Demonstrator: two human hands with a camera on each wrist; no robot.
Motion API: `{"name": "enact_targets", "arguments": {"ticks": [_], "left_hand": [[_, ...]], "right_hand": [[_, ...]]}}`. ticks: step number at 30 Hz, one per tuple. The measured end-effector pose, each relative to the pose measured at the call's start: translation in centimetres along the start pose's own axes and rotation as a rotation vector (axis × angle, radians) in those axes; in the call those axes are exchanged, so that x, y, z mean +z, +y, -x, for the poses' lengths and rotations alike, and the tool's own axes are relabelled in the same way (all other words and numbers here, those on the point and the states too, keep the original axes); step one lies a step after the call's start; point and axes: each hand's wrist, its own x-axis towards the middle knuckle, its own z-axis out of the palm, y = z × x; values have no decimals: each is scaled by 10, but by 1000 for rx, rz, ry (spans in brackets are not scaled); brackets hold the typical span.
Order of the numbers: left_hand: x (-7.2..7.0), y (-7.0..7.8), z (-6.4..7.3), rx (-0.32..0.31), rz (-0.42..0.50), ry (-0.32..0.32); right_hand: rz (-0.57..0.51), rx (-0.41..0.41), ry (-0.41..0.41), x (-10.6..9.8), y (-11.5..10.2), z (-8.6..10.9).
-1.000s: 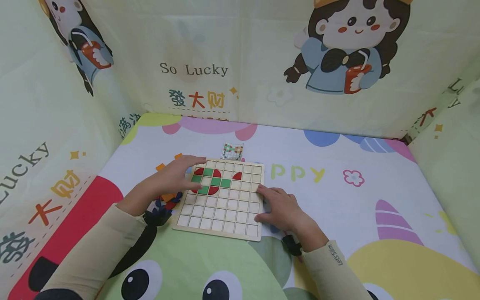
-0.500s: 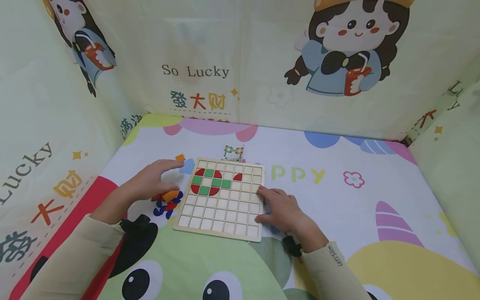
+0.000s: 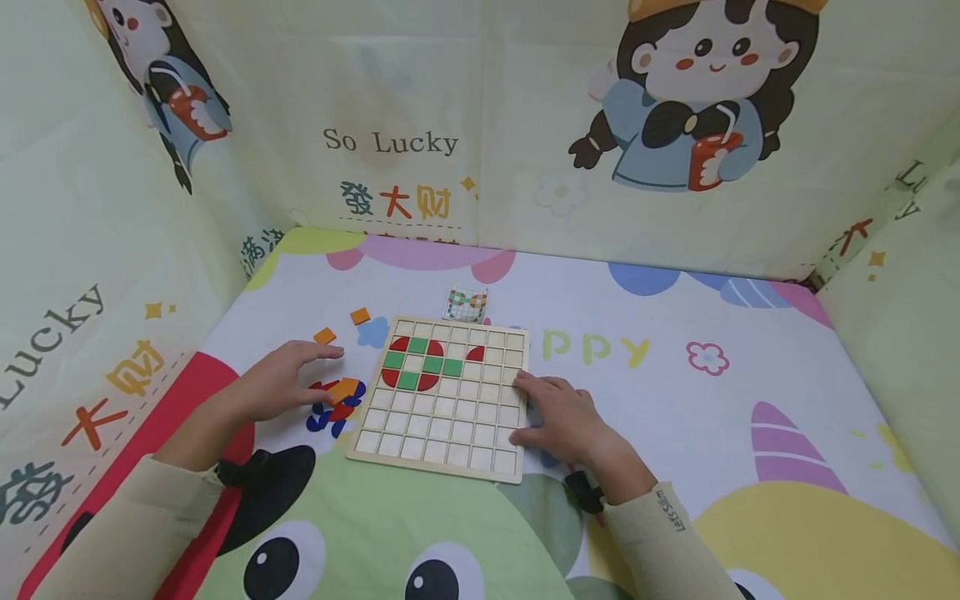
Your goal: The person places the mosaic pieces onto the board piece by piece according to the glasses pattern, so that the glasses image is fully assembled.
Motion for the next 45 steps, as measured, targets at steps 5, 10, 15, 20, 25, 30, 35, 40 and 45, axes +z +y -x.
{"name": "enact_targets", "arguments": {"ticks": [5, 10, 15, 20, 25, 30, 35, 40, 45], "left_hand": [[2, -4, 4, -1, -1, -2], [5, -7, 4, -19, 14, -8], [8, -9, 3, -15, 27, -4], [9, -9, 2, -10, 30, -1], [10, -8, 1, -12, 38, -8], [11, -7, 0, -24, 48, -10], [12, -5, 0, -27, 75, -15], [13, -4, -1, -33, 89, -12], [14, -3, -2, -45, 111, -12]], "right_hand": [[6, 1, -2, 0, 0, 0], [1, 7, -6, 0, -1, 0], [5, 6, -4, -1, -1, 0], [2, 2, -2, -1, 0, 0], [3, 1, -3, 0, 0, -1], [4, 7, -8, 1, 1, 0], [4, 9, -7, 0, 0, 0], [0, 12, -7, 0, 0, 0], [-2, 17, -9, 0, -1, 0]]}}
